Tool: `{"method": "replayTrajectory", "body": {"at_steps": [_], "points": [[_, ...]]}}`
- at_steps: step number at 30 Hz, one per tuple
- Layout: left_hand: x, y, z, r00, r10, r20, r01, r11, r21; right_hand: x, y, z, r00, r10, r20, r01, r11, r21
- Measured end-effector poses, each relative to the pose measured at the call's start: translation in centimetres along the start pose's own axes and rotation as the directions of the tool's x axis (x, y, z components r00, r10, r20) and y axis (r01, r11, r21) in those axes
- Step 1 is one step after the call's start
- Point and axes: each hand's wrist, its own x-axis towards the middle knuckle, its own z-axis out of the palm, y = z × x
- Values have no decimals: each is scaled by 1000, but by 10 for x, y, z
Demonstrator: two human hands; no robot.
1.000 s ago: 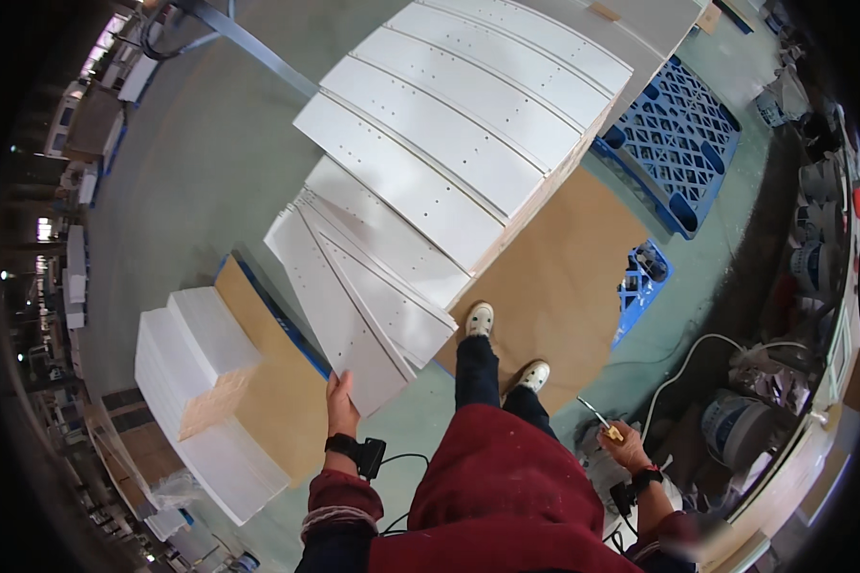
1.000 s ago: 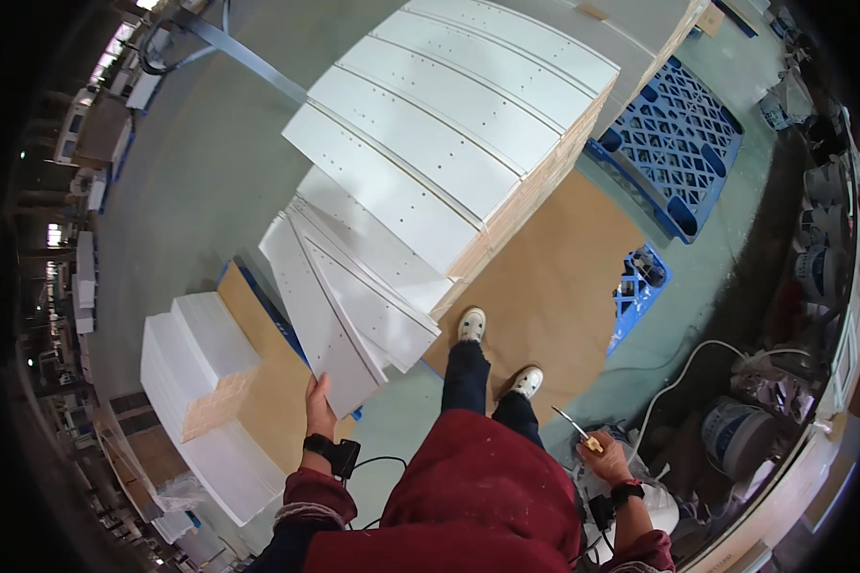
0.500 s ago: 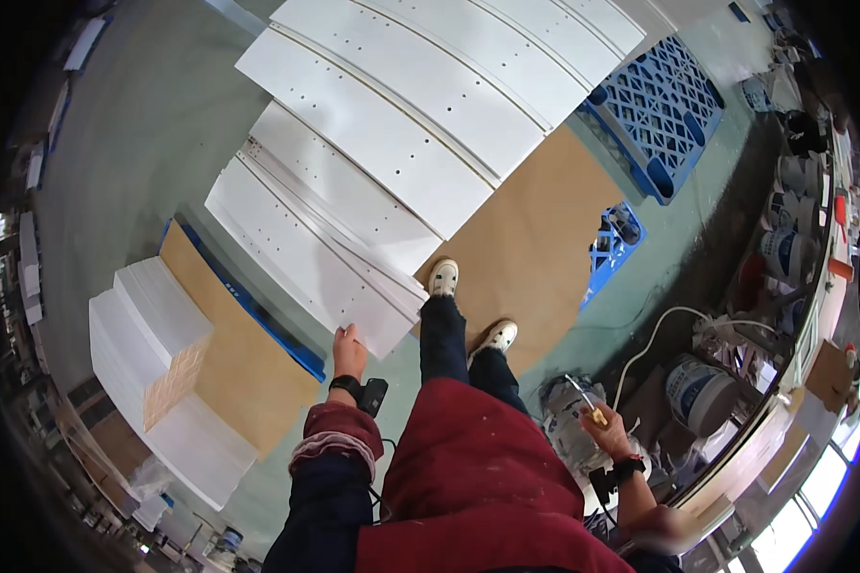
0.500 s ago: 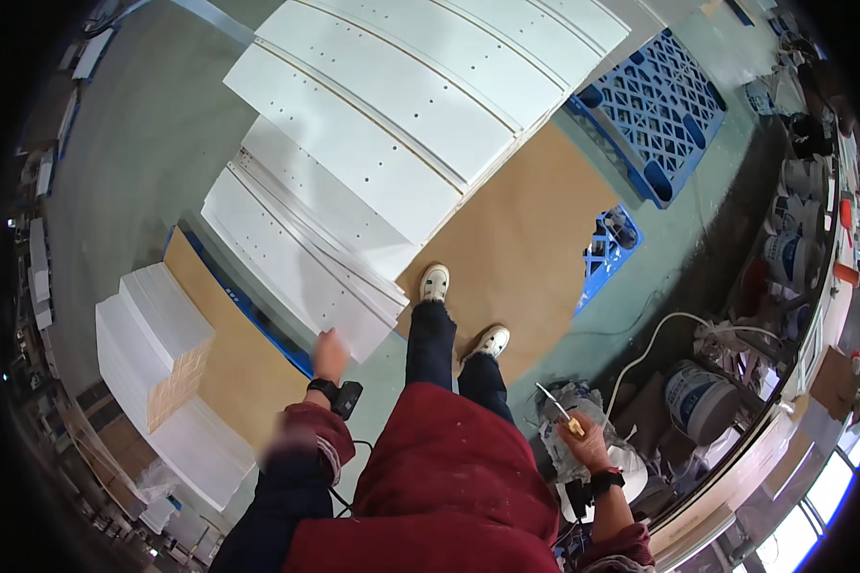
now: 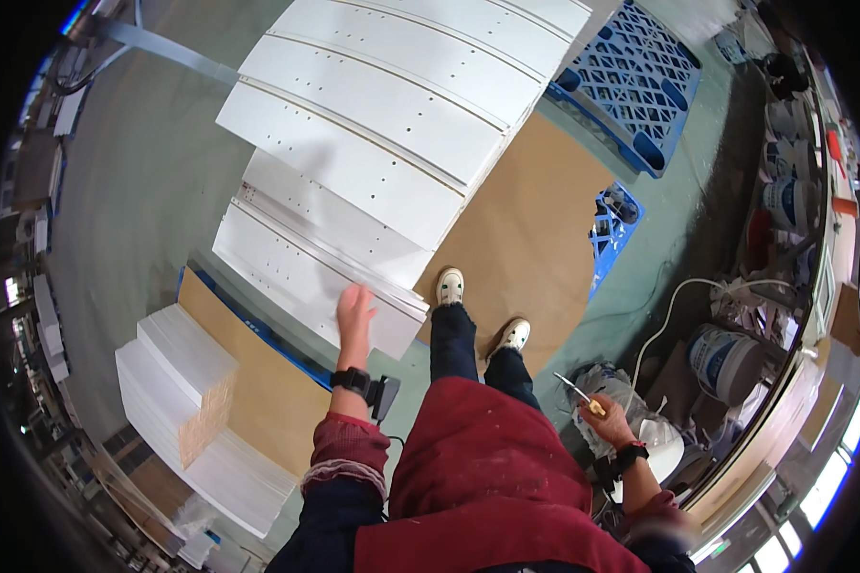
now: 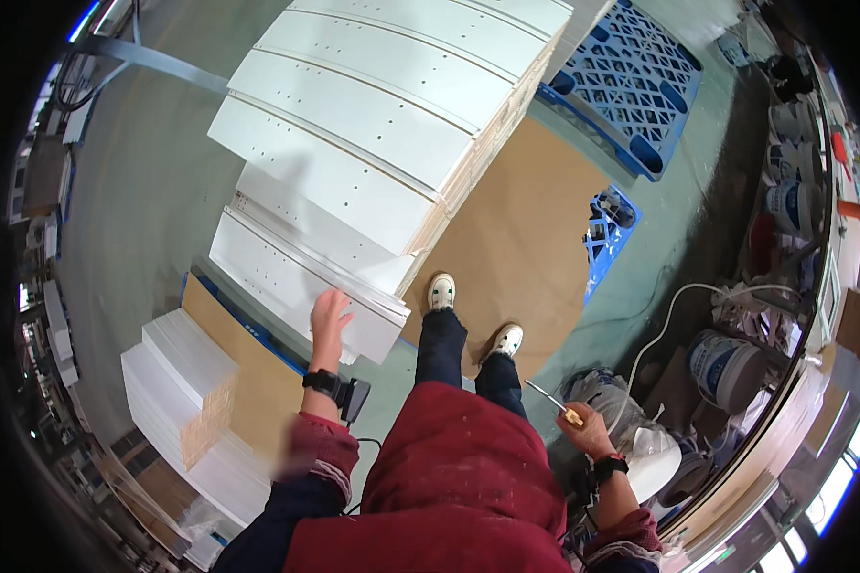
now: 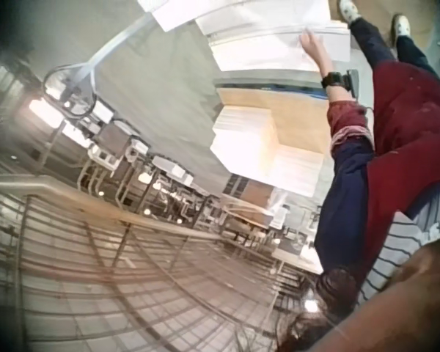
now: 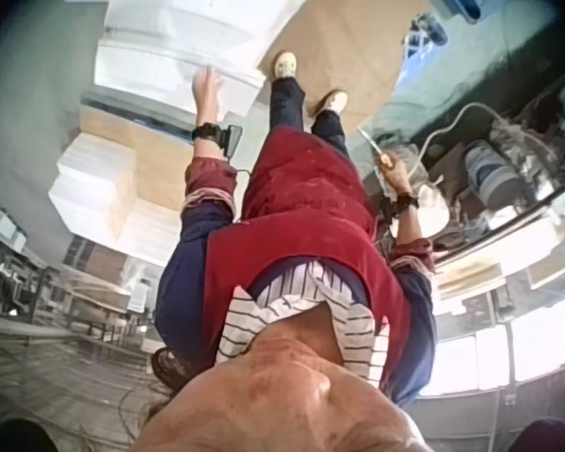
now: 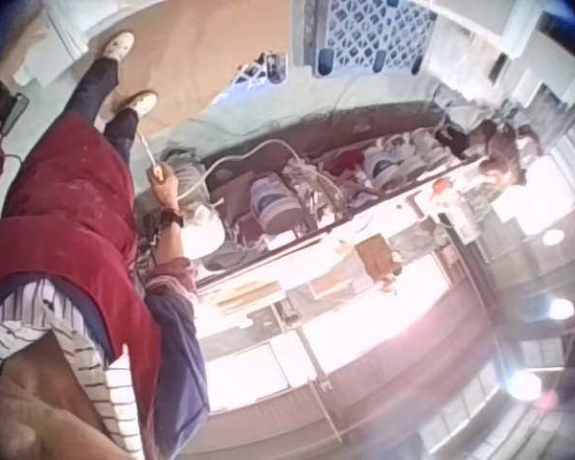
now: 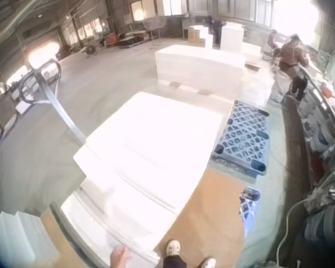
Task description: The person repeatedly picks up white rectangular panels from a stack on a blue pallet and places them onto a growing pile on the floor. The person uses a small yellow-handled tool in their right hand while handling the panels with their left hand. The task involves repetitive pick-and-place motions in a warehouse setting.
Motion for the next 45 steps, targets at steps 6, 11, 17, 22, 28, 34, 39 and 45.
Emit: {"method": "replayTrajectory", "body": {"at_steps": [6, 11, 17, 22, 28, 34, 39, 45], "points": [[50, 55, 92, 985, -153, 85, 153, 988, 3, -8, 4, 9, 995, -96, -18, 95, 995, -22], [63, 54, 103, 986, -166, 17, 166, 986, 24, -19, 8, 20, 998, -56, -39, 55, 998, -30], [100, 58, 89, 930, -355, -89, 344, 931, -123, -23, 22, 31, 998, -50, -46, 48, 998, -42], [93, 58, 99, 922, -345, -177, 317, 933, -170, -26, 27, 39, 999, -31, -27, 30, 999, -37], [84, 66, 109, 932, -328, -153, 282, 923, -263, -21, 27, 40, 1000, 11, -17, -11, 1000, -18], [100, 62, 96, 911, -367, -191, 369, 929, -25, -16, 25, 40, 997, -56, -49, 56, 998, -8], [91, 31, 113, 928, -217, -304, 267, 954, 135, -17, 23, 43, 993, -86, -84, 86, 996, 2], [52, 22, 110, 973, -61, -223, 87, 990, 108, -23, 32, 51, 994, -43, -103, 48, 998, 43]]}}
